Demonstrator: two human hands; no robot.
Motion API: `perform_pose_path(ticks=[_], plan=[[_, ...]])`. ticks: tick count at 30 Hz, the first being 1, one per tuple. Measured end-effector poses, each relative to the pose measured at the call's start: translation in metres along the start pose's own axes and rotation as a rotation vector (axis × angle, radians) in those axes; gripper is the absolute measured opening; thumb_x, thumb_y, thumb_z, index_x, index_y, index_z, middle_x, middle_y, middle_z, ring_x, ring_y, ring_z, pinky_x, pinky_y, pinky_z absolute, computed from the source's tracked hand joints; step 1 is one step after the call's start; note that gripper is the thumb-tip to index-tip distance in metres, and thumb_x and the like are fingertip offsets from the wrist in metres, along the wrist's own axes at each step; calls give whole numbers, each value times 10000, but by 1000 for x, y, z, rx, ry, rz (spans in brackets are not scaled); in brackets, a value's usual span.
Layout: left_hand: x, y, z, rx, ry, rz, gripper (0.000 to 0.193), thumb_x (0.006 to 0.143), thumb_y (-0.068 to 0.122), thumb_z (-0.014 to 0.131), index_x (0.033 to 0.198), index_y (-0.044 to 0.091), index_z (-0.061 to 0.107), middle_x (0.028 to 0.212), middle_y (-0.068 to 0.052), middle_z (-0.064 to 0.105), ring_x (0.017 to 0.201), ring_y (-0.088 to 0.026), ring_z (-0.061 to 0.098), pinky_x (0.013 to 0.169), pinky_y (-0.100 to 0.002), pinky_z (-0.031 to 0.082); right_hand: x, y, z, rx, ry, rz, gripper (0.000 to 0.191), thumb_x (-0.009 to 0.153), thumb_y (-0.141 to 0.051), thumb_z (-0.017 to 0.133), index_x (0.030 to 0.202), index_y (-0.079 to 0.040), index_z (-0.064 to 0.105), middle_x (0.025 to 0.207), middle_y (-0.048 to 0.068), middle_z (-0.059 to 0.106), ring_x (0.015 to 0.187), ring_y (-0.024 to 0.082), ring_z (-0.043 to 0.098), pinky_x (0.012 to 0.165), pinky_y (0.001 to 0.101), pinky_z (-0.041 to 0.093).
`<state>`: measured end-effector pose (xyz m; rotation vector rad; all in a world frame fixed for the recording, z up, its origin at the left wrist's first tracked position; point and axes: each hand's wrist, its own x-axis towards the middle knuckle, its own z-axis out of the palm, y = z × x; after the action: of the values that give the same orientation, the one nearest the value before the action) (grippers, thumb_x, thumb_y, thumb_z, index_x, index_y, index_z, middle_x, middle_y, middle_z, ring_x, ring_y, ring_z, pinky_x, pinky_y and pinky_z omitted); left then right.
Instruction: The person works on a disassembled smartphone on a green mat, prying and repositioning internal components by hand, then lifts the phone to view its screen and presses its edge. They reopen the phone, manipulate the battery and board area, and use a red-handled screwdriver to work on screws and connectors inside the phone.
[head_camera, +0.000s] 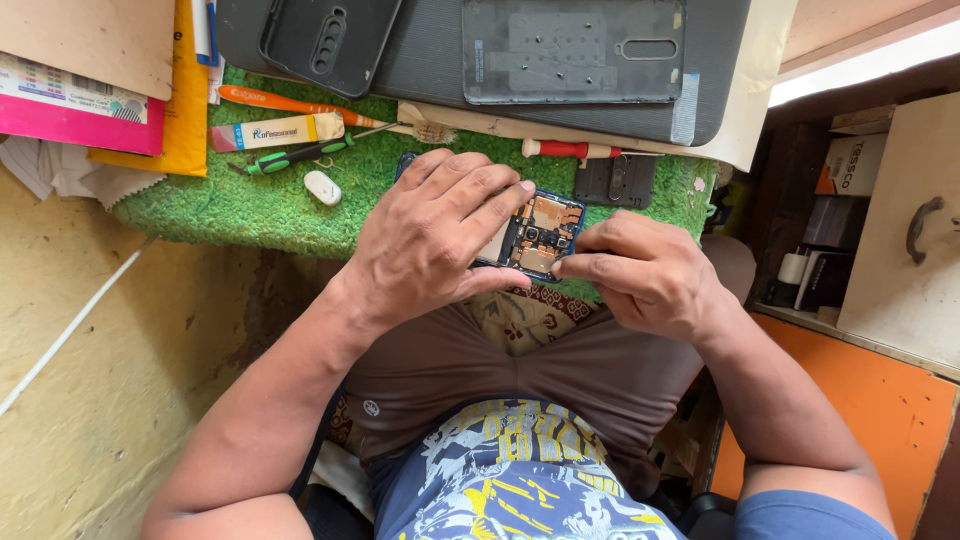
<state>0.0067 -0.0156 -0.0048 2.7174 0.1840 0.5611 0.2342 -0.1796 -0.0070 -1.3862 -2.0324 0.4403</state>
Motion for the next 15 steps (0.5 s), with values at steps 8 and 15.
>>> perform_pose_path(ticks=[8, 15], plan=[[0, 0, 1, -10, 7, -9, 754, 848, 564, 783, 1341, 12, 640, 1301, -119, 620, 1258, -309, 560, 1135, -465, 398, -2, -3, 0, -15, 98, 95, 317, 797, 124, 697, 1036, -78, 750, 956, 81, 665, 804, 243, 663, 686, 368, 549], [-1, 0, 1, 4, 8, -5, 759, 847, 560, 785, 1350, 12, 636, 1306, -119, 614, 1259, -308, 559, 1138, -464, 399, 1, -1, -1, 20, 48, 85, 318, 788, 117, 693, 1031, -83, 742, 968, 87, 658, 811, 262, 659, 683, 382, 545]])
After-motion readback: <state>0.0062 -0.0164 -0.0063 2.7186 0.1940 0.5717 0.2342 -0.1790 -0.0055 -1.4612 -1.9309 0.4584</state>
